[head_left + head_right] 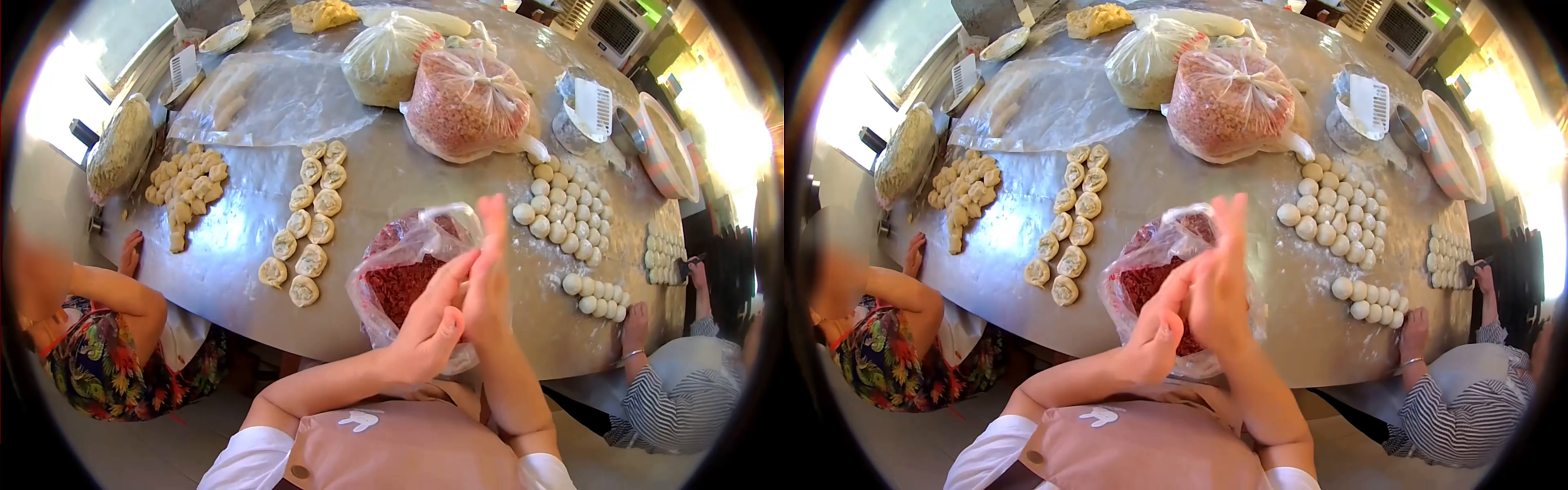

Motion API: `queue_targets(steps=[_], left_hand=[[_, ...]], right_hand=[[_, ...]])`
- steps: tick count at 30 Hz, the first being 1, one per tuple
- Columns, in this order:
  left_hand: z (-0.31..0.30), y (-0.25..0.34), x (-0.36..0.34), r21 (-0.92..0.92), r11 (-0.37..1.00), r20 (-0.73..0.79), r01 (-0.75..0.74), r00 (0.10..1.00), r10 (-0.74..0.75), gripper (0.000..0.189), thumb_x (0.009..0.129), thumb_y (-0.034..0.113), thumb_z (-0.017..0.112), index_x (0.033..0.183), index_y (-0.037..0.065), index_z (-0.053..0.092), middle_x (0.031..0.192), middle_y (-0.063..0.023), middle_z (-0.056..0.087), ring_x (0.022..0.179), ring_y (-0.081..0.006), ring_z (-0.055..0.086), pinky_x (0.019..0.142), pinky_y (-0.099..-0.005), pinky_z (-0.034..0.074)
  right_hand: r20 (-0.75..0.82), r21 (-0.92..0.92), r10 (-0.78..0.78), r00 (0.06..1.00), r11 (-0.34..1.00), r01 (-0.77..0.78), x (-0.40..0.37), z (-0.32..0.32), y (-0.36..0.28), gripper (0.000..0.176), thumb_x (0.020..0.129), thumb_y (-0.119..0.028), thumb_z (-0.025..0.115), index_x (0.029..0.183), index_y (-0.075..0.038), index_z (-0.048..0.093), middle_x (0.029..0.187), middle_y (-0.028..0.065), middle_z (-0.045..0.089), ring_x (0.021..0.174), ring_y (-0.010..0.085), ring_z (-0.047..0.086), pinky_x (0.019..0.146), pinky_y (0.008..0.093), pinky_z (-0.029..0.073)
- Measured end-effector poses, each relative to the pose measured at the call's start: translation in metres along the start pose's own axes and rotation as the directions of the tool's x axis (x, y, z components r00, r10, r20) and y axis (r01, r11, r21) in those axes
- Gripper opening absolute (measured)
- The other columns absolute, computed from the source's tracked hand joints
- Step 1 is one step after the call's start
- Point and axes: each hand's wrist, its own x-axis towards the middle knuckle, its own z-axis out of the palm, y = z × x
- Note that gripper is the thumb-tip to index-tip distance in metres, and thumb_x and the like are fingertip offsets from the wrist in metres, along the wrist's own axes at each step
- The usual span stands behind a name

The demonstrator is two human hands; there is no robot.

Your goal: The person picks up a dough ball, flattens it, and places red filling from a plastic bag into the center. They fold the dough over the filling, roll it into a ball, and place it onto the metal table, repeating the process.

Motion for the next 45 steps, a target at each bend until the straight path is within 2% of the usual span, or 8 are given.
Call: queue_targets(steps=[9, 13, 20, 28, 32, 39, 43, 45], left_hand=[[0.002, 0.003, 0.010, -0.076, 0.983, -0.291, 0.167, 0.939, -0.182, 0.040, 0.105, 0.028, 0.038, 0.114, -0.005, 0.059, 0.107, -0.0085, 0.064, 0.104, -0.0156, 0.059, 0.093, -0.0305, 0.045], [-0.029, -0.001, 0.014, -0.402, 0.915, -0.306, -0.030, 0.947, -0.103, 0.040, 0.104, 0.029, 0.042, 0.086, -0.001, 0.062, 0.092, -0.0077, 0.066, 0.088, -0.0154, 0.063, 0.084, -0.0304, 0.050], [-0.018, 0.021, 0.013, -0.408, 0.911, -0.293, -0.063, 0.954, -0.066, 0.036, 0.103, 0.029, 0.044, 0.123, 0.001, 0.054, 0.130, -0.0159, 0.054, 0.128, -0.0233, 0.044, 0.108, -0.0394, 0.034], [-0.031, 0.007, 0.000, -0.366, 0.925, -0.159, 0.102, 0.972, -0.170, 0.061, 0.097, 0.040, 0.053, 0.140, -0.001, 0.038, 0.130, -0.0140, 0.054, 0.122, -0.0236, 0.052, 0.100, -0.0379, 0.042], [-0.026, 0.020, 0.002, -0.274, 0.938, -0.074, 0.212, 0.968, -0.240, 0.072, 0.093, 0.052, 0.055, 0.139, 0.000, 0.041, 0.132, -0.0144, 0.054, 0.117, -0.0222, 0.054, 0.101, -0.0380, 0.042], [-0.025, 0.007, 0.006, -0.288, 0.955, -0.192, 0.065, 0.974, -0.124, 0.063, 0.095, 0.051, 0.051, 0.127, -0.003, 0.055, 0.119, -0.0139, 0.063, 0.121, -0.0290, 0.054, 0.109, -0.0468, 0.033], [-0.006, 0.021, 0.013, -0.503, 0.863, -0.271, 0.041, 0.941, -0.202, 0.059, 0.095, 0.049, 0.053, 0.120, -0.003, 0.059, 0.107, -0.0142, 0.066, 0.112, -0.0272, 0.058, 0.107, -0.0483, 0.035], [-0.022, 0.009, 0.003, -0.055, 0.990, -0.072, 0.131, 0.988, -0.135, 0.055, 0.095, 0.047, 0.054, 0.115, -0.004, 0.062, 0.103, -0.0143, 0.066, 0.104, -0.0259, 0.061, 0.106, -0.0489, 0.037]], right_hand=[[-0.001, 0.638, 0.096, 0.995, 0.766, -0.073, -0.011, 0.012, -0.035, 0.098, 0.089, -0.076, 0.011, 0.151, 0.000, 0.009, 0.160, 0.0149, 0.001, 0.147, 0.0272, -0.001, 0.116, 0.0437, -0.003], [0.033, 0.519, 0.018, 0.999, 0.854, -0.032, -0.028, 0.014, -0.012, 0.075, 0.097, -0.041, 0.039, 0.148, 0.006, 0.010, 0.156, 0.0209, 0.010, 0.144, 0.0287, 0.011, 0.116, 0.0415, 0.009], [0.118, 0.441, 0.217, 0.969, 0.863, -0.247, -0.044, 0.016, -0.016, 0.042, 0.102, -0.030, 0.043, 0.127, 0.004, 0.039, 0.122, 0.0146, 0.053, 0.103, 0.0168, 0.056, 0.090, 0.0310, 0.046], [0.006, 0.317, 0.064, 0.998, 0.946, -0.062, -0.041, 0.029, -0.022, 0.051, 0.103, -0.045, 0.034, 0.116, 0.002, 0.050, 0.105, 0.0090, 0.057, 0.083, 0.0107, 0.057, 0.068, 0.0230, 0.046], [0.442, 0.529, 0.301, 0.845, 0.673, -0.517, -0.040, -0.001, -0.010, 0.068, 0.098, -0.062, 0.027, 0.114, 0.000, 0.049, 0.094, 0.0069, 0.059, 0.066, 0.0096, 0.056, 0.051, 0.0224, 0.043], [0.271, 0.223, 0.170, 0.947, 0.946, -0.234, -0.040, 0.010, -0.025, 0.070, 0.098, -0.062, 0.024, 0.120, 0.000, 0.047, 0.116, 0.0091, 0.052, 0.102, 0.0122, 0.053, 0.089, 0.0294, 0.045], [0.458, 0.473, 0.374, 0.806, 0.665, -0.578, -0.034, -0.008, -0.021, 0.059, 0.102, -0.052, 0.030, 0.112, 0.001, 0.054, 0.083, 0.0042, 0.059, 0.069, 0.0089, 0.055, 0.057, 0.0206, 0.043], [0.336, 0.487, 0.343, 0.877, 0.734, -0.474, -0.045, 0.005, -0.021, 0.063, 0.101, -0.055, 0.028, 0.100, -0.001, 0.062, 0.073, 0.0022, 0.057, 0.059, 0.0080, 0.051, 0.050, 0.0218, 0.039]])
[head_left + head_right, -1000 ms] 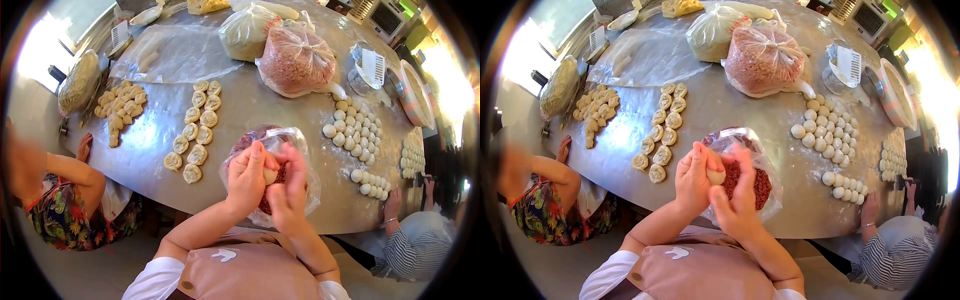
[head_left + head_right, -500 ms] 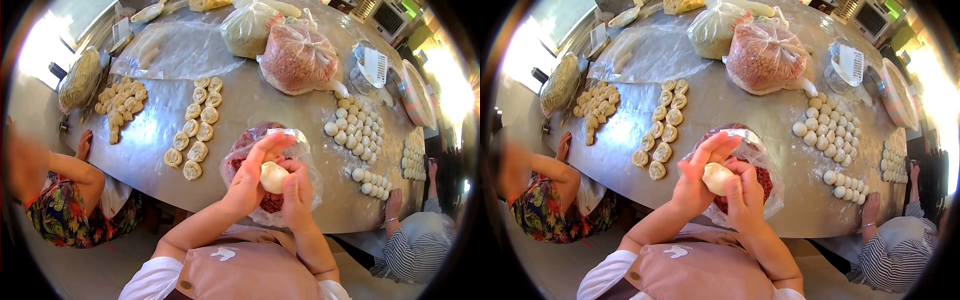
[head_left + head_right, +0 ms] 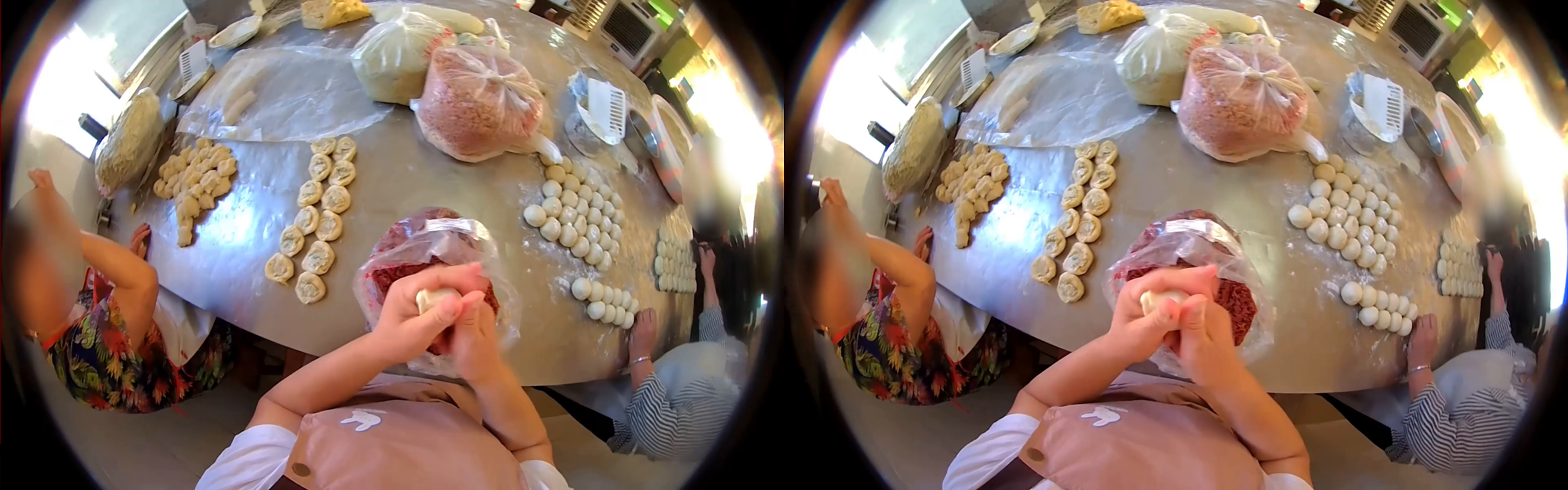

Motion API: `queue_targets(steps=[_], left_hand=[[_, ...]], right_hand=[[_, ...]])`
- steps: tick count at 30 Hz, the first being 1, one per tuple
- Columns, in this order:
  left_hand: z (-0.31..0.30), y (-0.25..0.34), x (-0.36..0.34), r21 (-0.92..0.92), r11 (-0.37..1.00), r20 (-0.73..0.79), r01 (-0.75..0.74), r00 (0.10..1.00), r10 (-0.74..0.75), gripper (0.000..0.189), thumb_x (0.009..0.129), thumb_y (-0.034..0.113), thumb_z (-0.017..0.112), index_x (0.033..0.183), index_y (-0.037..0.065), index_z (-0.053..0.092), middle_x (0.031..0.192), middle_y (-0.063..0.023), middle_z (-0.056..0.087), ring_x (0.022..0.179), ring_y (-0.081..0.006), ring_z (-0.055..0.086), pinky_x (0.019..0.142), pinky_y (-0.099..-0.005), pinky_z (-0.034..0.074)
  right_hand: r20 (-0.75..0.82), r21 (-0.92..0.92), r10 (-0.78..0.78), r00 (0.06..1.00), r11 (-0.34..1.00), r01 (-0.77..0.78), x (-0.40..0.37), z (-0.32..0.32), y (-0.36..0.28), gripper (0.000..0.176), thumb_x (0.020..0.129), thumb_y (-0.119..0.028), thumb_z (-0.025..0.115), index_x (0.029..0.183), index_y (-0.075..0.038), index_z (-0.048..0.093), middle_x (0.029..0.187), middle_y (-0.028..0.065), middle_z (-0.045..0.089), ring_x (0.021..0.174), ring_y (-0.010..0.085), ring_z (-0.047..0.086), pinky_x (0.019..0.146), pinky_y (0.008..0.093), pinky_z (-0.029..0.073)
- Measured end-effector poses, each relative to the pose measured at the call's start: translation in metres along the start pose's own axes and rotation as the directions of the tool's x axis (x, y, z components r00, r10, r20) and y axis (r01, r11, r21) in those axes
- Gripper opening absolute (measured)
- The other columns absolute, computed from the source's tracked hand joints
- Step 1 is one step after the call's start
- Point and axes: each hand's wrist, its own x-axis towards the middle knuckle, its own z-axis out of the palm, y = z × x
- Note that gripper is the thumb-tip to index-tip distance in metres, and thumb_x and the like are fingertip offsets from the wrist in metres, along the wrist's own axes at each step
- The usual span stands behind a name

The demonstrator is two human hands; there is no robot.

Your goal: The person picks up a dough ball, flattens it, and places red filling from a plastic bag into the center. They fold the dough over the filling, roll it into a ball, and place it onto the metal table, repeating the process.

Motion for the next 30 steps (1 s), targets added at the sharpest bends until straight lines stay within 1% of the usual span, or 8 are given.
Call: queue_targets(steps=[1, 4, 6, 9, 12, 14, 25, 30], left_hand=[[-0.003, -0.007, 0.001, -0.005, 0.992, 0.011, -0.124, 0.992, 0.124, 0.027, 0.097, 0.024, 0.058, 0.099, -0.001, 0.067, 0.102, -0.0113, 0.067, 0.109, -0.0240, 0.059, 0.101, -0.0428, 0.043], [0.002, -0.016, 0.000, 0.007, 0.992, -0.017, -0.130, 0.991, 0.130, 0.041, 0.100, 0.036, 0.048, 0.088, 0.000, 0.066, 0.091, -0.0101, 0.067, 0.099, -0.0237, 0.062, 0.105, -0.0429, 0.040], [0.005, -0.015, -0.004, 0.119, 0.992, 0.074, -0.053, 0.996, 0.044, 0.064, 0.096, 0.058, 0.043, 0.113, -0.002, 0.058, 0.120, -0.0181, 0.059, 0.111, -0.0235, 0.056, 0.104, -0.0434, 0.039], [0.015, -0.017, -0.006, -0.237, 0.964, 0.106, 0.122, 0.989, -0.099, 0.093, 0.084, 0.075, 0.045, 0.141, 0.002, 0.029, 0.145, -0.0109, 0.037, 0.134, -0.0201, 0.034, 0.107, -0.0401, 0.031], [0.007, -0.001, -0.006, -0.121, 0.989, 0.086, 0.081, 0.994, -0.071, 0.076, 0.089, 0.057, 0.058, 0.137, 0.002, 0.036, 0.140, -0.0103, 0.043, 0.126, -0.0208, 0.045, 0.104, -0.0356, 0.035], [-0.003, 0.000, -0.009, -0.115, 0.981, 0.064, 0.156, 0.987, -0.150, 0.066, 0.091, 0.048, 0.059, 0.135, 0.002, 0.040, 0.137, -0.0105, 0.046, 0.122, -0.0205, 0.048, 0.102, -0.0346, 0.037], [0.000, 0.003, -0.020, -0.035, 0.973, -0.072, 0.230, 0.970, -0.232, 0.045, 0.095, 0.033, 0.060, 0.125, 0.001, 0.049, 0.126, -0.0090, 0.055, 0.112, -0.0180, 0.055, 0.095, -0.0317, 0.042], [-0.004, -0.001, -0.024, -0.043, 0.971, -0.056, 0.235, 0.970, -0.237, 0.041, 0.096, 0.029, 0.056, 0.126, 0.002, 0.048, 0.126, -0.0106, 0.055, 0.112, -0.0202, 0.057, 0.095, -0.0331, 0.045]], right_hand=[[-0.005, -0.072, -0.079, 0.997, 0.994, 0.079, 0.000, 0.001, 0.003, 0.061, 0.101, -0.053, 0.030, 0.101, -0.002, 0.063, 0.075, 0.0044, 0.059, 0.062, 0.0098, 0.055, 0.051, 0.0239, 0.042], [-0.035, -0.256, -0.096, 0.995, 0.963, 0.084, -0.006, -0.005, 0.005, 0.049, 0.101, -0.046, 0.041, 0.108, -0.004, 0.064, 0.087, 0.0106, 0.064, 0.074, 0.0171, 0.063, 0.062, 0.0316, 0.050], [-0.019, -0.126, -0.079, 0.997, 0.989, 0.076, -0.014, -0.021, -0.002, 0.032, 0.096, -0.028, 0.057, 0.120, -0.006, 0.055, 0.098, 0.0104, 0.063, 0.085, 0.0198, 0.063, 0.071, 0.0335, 0.052], [-0.261, -0.358, -0.068, 0.963, 0.933, -0.032, -0.038, -0.065, -0.006, 0.042, 0.087, -0.022, 0.071, 0.120, -0.006, 0.052, 0.097, 0.0076, 0.062, 0.082, 0.0139, 0.060, 0.069, 0.0289, 0.052], [-0.615, -0.626, -0.275, 0.739, 0.740, -0.246, -0.060, -0.135, 0.005, 0.043, 0.080, -0.014, 0.075, 0.117, -0.004, 0.054, 0.101, 0.0118, 0.062, 0.081, 0.0175, 0.061, 0.068, 0.0304, 0.052], [-0.571, -0.809, -0.510, 0.643, 0.484, -0.334, -0.079, -0.192, 0.029, 0.046, 0.078, -0.012, 0.077, 0.117, -0.002, 0.055, 0.103, 0.0149, 0.058, 0.083, 0.0249, 0.062, 0.067, 0.0320, 0.053], [-0.615, -0.788, -0.449, 0.648, 0.338, -0.514, -0.070, -0.241, 0.068, 0.041, 0.081, -0.008, 0.071, 0.119, -0.003, 0.057, 0.117, 0.0133, 0.053, 0.098, 0.0337, 0.060, 0.083, 0.0390, 0.052], [-0.626, -0.778, -0.441, 0.643, 0.410, -0.477, -0.067, -0.244, 0.075, 0.042, 0.083, -0.009, 0.070, 0.122, -0.003, 0.055, 0.119, 0.0140, 0.053, 0.097, 0.0324, 0.061, 0.081, 0.0384, 0.052]])
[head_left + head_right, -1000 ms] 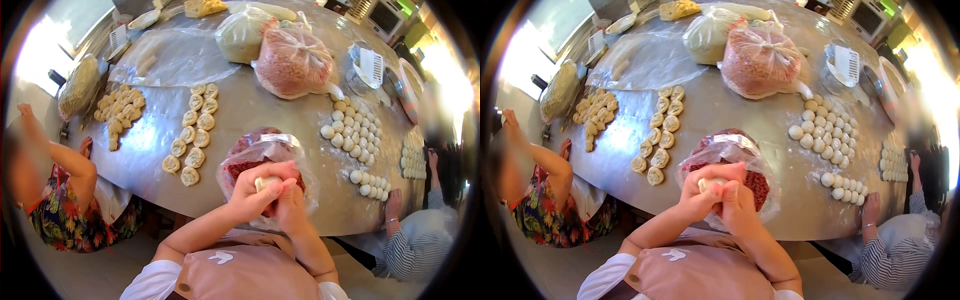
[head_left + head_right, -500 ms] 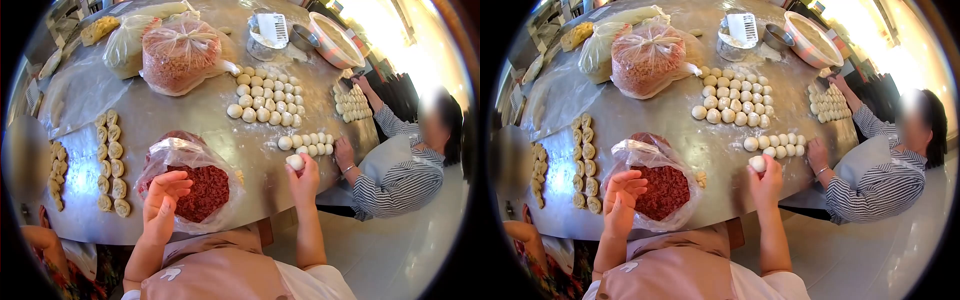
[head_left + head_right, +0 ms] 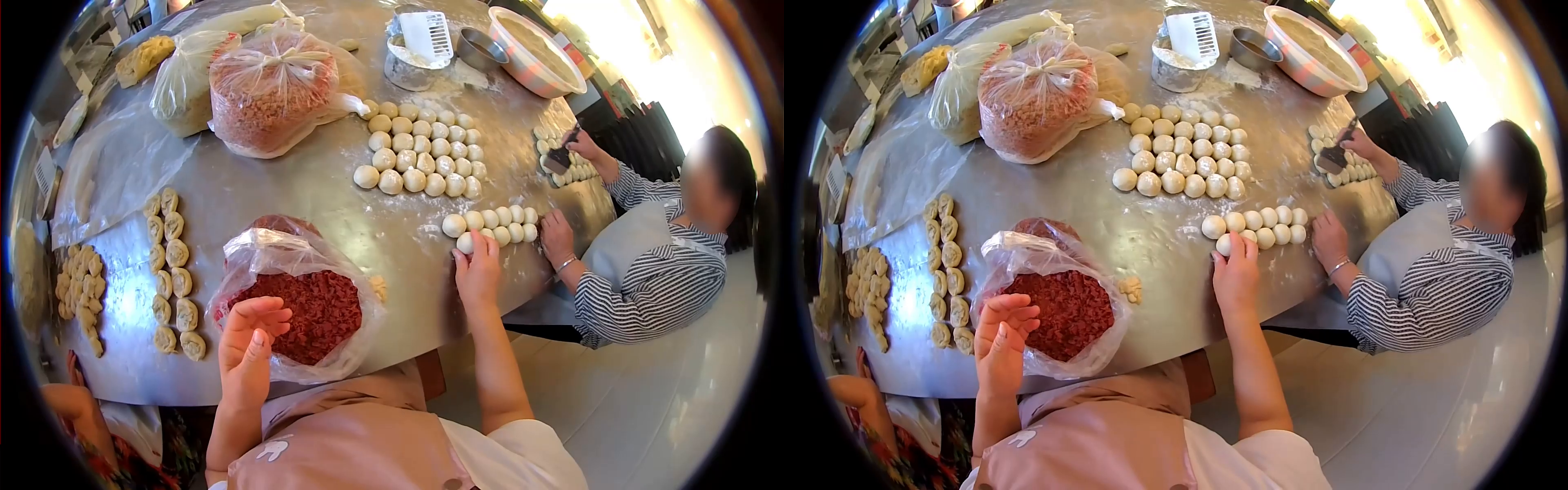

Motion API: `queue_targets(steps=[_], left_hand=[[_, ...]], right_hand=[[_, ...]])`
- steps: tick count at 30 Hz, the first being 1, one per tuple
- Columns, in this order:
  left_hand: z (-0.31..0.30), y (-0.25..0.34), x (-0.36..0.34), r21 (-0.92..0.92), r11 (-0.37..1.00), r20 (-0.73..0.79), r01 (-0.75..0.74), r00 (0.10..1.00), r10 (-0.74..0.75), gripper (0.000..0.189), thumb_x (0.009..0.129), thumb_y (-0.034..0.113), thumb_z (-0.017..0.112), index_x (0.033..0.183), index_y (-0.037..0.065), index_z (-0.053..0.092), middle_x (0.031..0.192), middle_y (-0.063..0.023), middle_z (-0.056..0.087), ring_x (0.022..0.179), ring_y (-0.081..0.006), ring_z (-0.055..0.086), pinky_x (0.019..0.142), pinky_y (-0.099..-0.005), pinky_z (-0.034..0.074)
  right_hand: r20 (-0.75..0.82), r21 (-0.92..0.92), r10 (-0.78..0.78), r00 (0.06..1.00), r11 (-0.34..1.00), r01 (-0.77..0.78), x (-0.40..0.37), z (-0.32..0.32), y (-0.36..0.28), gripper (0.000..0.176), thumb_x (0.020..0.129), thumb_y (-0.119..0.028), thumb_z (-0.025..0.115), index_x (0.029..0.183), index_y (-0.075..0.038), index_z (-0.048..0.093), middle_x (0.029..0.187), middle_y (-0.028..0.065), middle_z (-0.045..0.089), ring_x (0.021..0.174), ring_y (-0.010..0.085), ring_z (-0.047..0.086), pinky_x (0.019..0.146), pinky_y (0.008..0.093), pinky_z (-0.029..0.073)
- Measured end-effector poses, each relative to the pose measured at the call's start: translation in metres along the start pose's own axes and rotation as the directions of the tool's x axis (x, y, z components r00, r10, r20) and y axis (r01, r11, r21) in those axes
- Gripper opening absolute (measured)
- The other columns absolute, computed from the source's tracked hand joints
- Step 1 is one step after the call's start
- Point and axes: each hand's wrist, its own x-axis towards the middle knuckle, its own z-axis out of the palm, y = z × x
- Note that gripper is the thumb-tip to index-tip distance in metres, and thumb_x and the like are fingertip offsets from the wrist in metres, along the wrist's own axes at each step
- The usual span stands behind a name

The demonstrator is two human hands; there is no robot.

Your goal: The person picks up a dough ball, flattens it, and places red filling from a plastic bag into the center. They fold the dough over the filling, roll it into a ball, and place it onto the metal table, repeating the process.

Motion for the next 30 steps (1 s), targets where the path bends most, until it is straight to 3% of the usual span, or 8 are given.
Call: queue_targets(steps=[12, 16, 17, 20, 22, 23, 26, 30], left_hand=[[-0.048, 0.005, -0.029, -0.055, 0.998, -0.225, -0.040, 0.974, 0.027, 0.034, 0.097, 0.025, 0.054, 0.121, 0.001, 0.051, 0.119, -0.0100, 0.059, 0.107, -0.0192, 0.058, 0.092, -0.0329, 0.045], [-0.114, -0.002, -0.064, 0.226, 0.950, -0.467, -0.214, 0.832, 0.299, 0.025, 0.100, 0.019, 0.049, 0.116, 0.002, 0.055, 0.115, -0.0071, 0.060, 0.103, -0.0172, 0.058, 0.089, -0.0315, 0.045], [-0.123, 0.000, -0.067, 0.292, 0.936, -0.568, -0.197, 0.752, 0.335, 0.025, 0.100, 0.019, 0.049, 0.117, 0.003, 0.056, 0.114, -0.0069, 0.060, 0.103, -0.0165, 0.058, 0.088, -0.0310, 0.045], [-0.144, 0.008, -0.075, 0.434, 0.900, -0.744, -0.043, 0.547, 0.385, 0.028, 0.099, 0.020, 0.051, 0.120, 0.003, 0.056, 0.112, -0.0066, 0.060, 0.102, -0.0144, 0.056, 0.086, -0.0294, 0.044], [-0.166, -0.001, -0.080, 0.458, 0.879, -0.808, 0.131, 0.473, 0.351, 0.031, 0.098, 0.020, 0.053, 0.124, 0.003, 0.055, 0.113, -0.0067, 0.059, 0.103, -0.0131, 0.055, 0.085, -0.0283, 0.044], [-0.173, -0.003, -0.084, 0.458, 0.870, -0.812, 0.183, 0.485, 0.326, 0.032, 0.097, 0.019, 0.054, 0.125, 0.002, 0.054, 0.115, -0.0073, 0.058, 0.104, -0.0136, 0.054, 0.085, -0.0277, 0.043], [-0.192, -0.027, -0.089, 0.588, 0.767, -0.774, 0.258, 0.453, 0.442, 0.041, 0.092, 0.017, 0.061, 0.128, 0.000, 0.051, 0.116, -0.0103, 0.055, 0.109, -0.0205, 0.051, 0.094, -0.0316, 0.042], [-0.183, -0.026, -0.090, 0.735, 0.461, -0.675, 0.497, 0.477, 0.562, 0.057, 0.087, 0.023, 0.067, 0.132, -0.004, 0.044, 0.132, -0.0228, 0.044, 0.124, -0.0345, 0.042, 0.105, -0.0429, 0.034]], right_hand=[[-0.104, -0.040, -0.116, 0.988, 0.993, 0.113, -0.015, 0.002, 0.002, 0.032, 0.087, -0.007, 0.065, 0.117, 0.000, 0.058, 0.119, 0.0171, 0.057, 0.093, 0.0317, 0.064, 0.077, 0.0355, 0.054], [-0.147, 0.106, -0.078, 0.986, 0.990, 0.094, -0.020, -0.021, -0.048, 0.027, 0.086, -0.006, 0.066, 0.112, -0.001, 0.061, 0.116, 0.0157, 0.060, 0.089, 0.0293, 0.065, 0.074, 0.0342, 0.054], [-0.167, 0.168, -0.057, 0.984, 0.982, 0.085, -0.025, -0.033, -0.072, 0.025, 0.085, -0.005, 0.067, 0.110, -0.002, 0.061, 0.114, 0.0153, 0.061, 0.088, 0.0284, 0.065, 0.073, 0.0338, 0.054], [-0.079, 0.315, -0.492, 0.867, 0.813, 0.489, -0.038, -0.045, -0.129, 0.020, 0.082, -0.005, 0.070, 0.102, -0.003, 0.064, 0.093, 0.0108, 0.065, 0.076, 0.0212, 0.064, 0.067, 0.0301, 0.053], [0.202, 0.587, -0.613, 0.764, 0.700, 0.406, -0.051, -0.040, -0.170, 0.020, 0.079, -0.005, 0.074, 0.096, -0.005, 0.065, 0.085, 0.0087, 0.066, 0.075, 0.0243, 0.064, 0.067, 0.0313, 0.053], [0.392, 0.613, -0.663, 0.638, 0.705, 0.356, -0.055, -0.033, -0.180, 0.026, 0.077, -0.010, 0.076, 0.100, -0.005, 0.066, 0.096, 0.0111, 0.066, 0.085, 0.0285, 0.064, 0.075, 0.0347, 0.053], [0.394, 0.532, -0.789, 0.471, 0.614, 0.583, -0.064, 0.010, -0.206, 0.034, 0.078, -0.019, 0.074, 0.106, -0.003, 0.063, 0.111, 0.0156, 0.062, 0.100, 0.0331, 0.060, 0.087, 0.0402, 0.051], [0.500, 0.454, -0.735, 0.458, 0.672, 0.585, -0.070, 0.053, -0.236, 0.059, 0.078, -0.025, 0.074, 0.127, 0.000, 0.053, 0.134, 0.0251, 0.048, 0.123, 0.0401, 0.046, 0.104, 0.0458, 0.039]])
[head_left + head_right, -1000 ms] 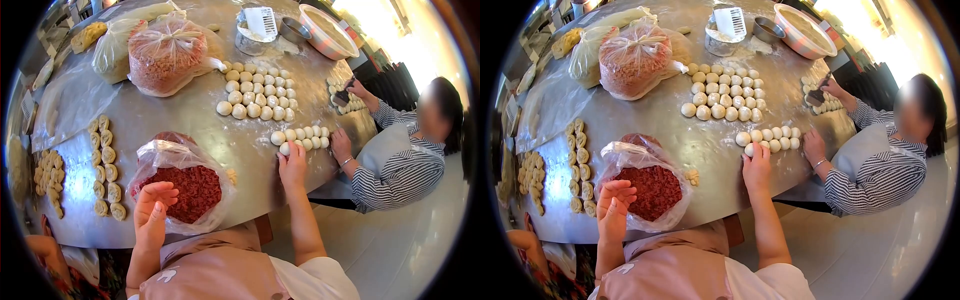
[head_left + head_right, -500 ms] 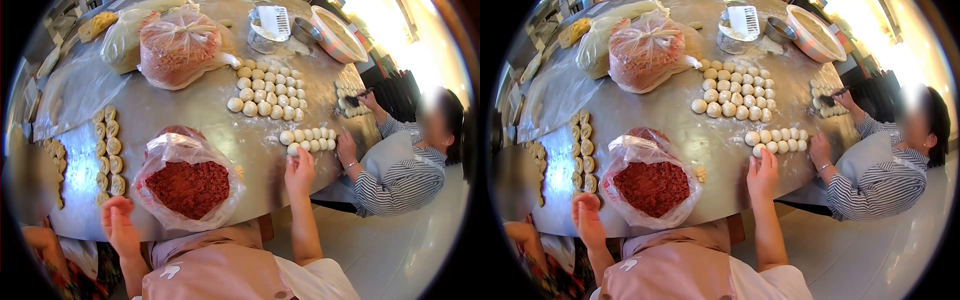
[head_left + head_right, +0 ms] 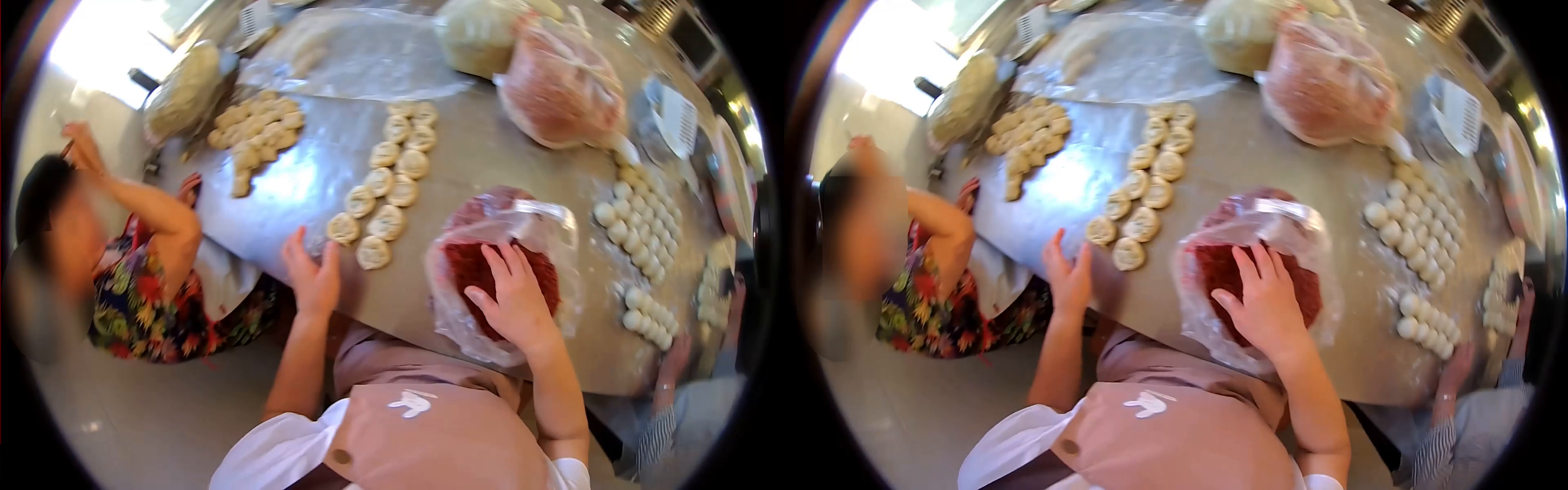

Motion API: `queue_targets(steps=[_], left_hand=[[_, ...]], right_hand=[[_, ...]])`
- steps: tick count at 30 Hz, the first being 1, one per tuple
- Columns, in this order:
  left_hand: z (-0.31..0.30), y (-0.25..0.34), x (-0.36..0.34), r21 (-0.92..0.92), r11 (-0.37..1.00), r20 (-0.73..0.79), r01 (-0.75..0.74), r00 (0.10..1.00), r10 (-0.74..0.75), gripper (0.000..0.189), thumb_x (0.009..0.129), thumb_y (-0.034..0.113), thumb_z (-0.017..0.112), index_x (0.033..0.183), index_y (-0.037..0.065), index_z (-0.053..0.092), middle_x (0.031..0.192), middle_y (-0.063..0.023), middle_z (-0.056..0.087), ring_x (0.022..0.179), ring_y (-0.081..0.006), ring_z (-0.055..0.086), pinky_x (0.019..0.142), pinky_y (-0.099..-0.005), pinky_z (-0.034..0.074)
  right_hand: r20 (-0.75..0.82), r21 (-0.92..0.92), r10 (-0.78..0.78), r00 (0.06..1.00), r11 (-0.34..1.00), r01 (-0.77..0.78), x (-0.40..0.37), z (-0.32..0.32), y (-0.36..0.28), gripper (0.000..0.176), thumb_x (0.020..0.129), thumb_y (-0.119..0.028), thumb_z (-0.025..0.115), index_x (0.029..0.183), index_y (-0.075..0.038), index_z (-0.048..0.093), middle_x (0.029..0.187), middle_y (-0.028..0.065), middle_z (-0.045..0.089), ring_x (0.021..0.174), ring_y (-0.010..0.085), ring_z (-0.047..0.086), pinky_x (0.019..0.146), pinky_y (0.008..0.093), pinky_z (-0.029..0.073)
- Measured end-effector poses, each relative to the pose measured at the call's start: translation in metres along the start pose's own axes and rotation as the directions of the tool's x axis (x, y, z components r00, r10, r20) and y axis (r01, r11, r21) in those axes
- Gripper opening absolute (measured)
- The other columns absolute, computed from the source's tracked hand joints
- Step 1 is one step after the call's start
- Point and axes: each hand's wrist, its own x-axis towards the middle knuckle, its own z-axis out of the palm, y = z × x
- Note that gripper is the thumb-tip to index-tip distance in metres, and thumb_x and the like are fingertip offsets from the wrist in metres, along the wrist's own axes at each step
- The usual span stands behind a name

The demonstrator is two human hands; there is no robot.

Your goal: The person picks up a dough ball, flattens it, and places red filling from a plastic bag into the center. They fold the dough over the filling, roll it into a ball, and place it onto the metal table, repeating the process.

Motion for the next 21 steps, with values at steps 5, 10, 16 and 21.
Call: queue_targets(steps=[5, 10, 16, 21], left_hand=[[0.010, -0.006, 0.008, 0.134, 0.990, 0.083, 0.037, 0.995, -0.049, 0.058, 0.091, 0.032, 0.062, 0.133, -0.003, 0.045, 0.135, -0.0253, 0.042, 0.125, -0.0409, 0.040, 0.106, -0.0455, 0.032], [0.014, 0.019, 0.024, 0.051, 0.997, 0.258, -0.057, 0.965, 0.042, 0.031, 0.090, 0.023, 0.065, 0.110, 0.000, 0.058, 0.106, -0.0154, 0.060, 0.097, -0.0277, 0.056, 0.084, -0.0366, 0.045], [0.026, 0.019, 0.015, -0.332, 0.931, 0.291, 0.151, 0.955, -0.051, 0.017, 0.089, 0.009, 0.067, 0.102, 0.002, 0.058, 0.090, -0.0047, 0.062, 0.082, -0.0096, 0.057, 0.069, -0.0245, 0.047], [-0.013, 0.069, 0.013, -0.761, 0.186, 0.635, 0.621, 0.773, 0.016, 0.022, 0.092, 0.009, 0.056, 0.112, -0.001, 0.057, 0.107, -0.0116, 0.063, 0.094, -0.0182, 0.063, 0.082, -0.0300, 0.053]], right_hand=[[0.321, -0.004, 0.039, 0.946, 0.999, -0.039, -0.009, -0.010, -0.004, 0.056, 0.079, -0.027, 0.072, 0.128, -0.005, 0.055, 0.137, 0.0201, 0.048, 0.128, 0.0413, 0.041, 0.105, 0.0473, 0.037], [0.232, -0.337, 0.193, 0.953, 0.935, -0.108, -0.026, -0.039, -0.005, 0.045, 0.078, -0.024, 0.072, 0.118, -0.009, 0.061, 0.127, 0.0165, 0.054, 0.119, 0.0369, 0.047, 0.096, 0.0428, 0.045], [0.313, -0.201, 0.248, 0.917, 0.961, -0.192, -0.029, -0.022, -0.007, 0.030, 0.080, -0.017, 0.069, 0.107, -0.006, 0.062, 0.104, 0.0156, 0.058, 0.099, 0.0366, 0.054, 0.087, 0.0444, 0.048], [0.323, -0.162, 0.265, 0.909, 0.961, -0.222, -0.026, -0.028, 0.010, 0.021, 0.082, -0.017, 0.066, 0.096, -0.002, 0.062, 0.096, 0.0190, 0.060, 0.092, 0.0383, 0.058, 0.082, 0.0453, 0.049]])
